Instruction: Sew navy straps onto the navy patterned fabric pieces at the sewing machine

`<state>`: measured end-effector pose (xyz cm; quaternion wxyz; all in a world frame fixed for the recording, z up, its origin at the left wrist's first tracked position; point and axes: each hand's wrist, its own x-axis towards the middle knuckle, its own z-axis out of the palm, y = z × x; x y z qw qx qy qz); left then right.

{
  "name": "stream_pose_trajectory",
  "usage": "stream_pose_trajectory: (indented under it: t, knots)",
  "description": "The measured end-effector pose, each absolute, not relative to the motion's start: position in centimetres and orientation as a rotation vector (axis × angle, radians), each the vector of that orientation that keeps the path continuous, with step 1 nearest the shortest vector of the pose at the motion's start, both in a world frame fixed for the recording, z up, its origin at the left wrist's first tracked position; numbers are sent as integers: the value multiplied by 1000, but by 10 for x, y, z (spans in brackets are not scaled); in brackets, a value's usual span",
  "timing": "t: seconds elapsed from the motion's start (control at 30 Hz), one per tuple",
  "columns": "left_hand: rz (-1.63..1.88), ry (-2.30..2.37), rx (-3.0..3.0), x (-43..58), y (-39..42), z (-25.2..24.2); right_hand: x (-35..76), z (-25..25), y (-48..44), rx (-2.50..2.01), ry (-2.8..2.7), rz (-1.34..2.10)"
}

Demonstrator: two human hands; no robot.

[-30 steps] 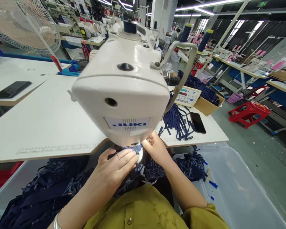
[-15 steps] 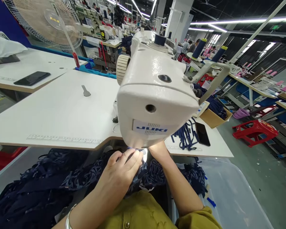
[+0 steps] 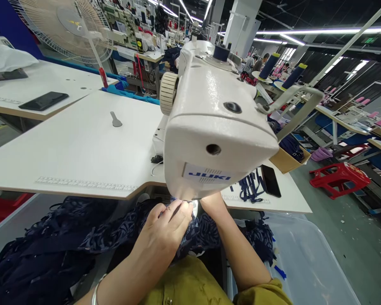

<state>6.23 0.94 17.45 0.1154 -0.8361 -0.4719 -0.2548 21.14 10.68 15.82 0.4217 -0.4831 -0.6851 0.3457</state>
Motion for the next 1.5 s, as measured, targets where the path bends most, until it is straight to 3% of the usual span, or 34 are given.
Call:
stream_pose_trajectory:
  t: [0.93,1.5]
  knots:
    - [-962,-1447,-2386,63,7,169,215,153,110,-1237,-1809,886]
    - [-905,-1457,-2368,69,8,167,213,153,106,-1234,-1767,855]
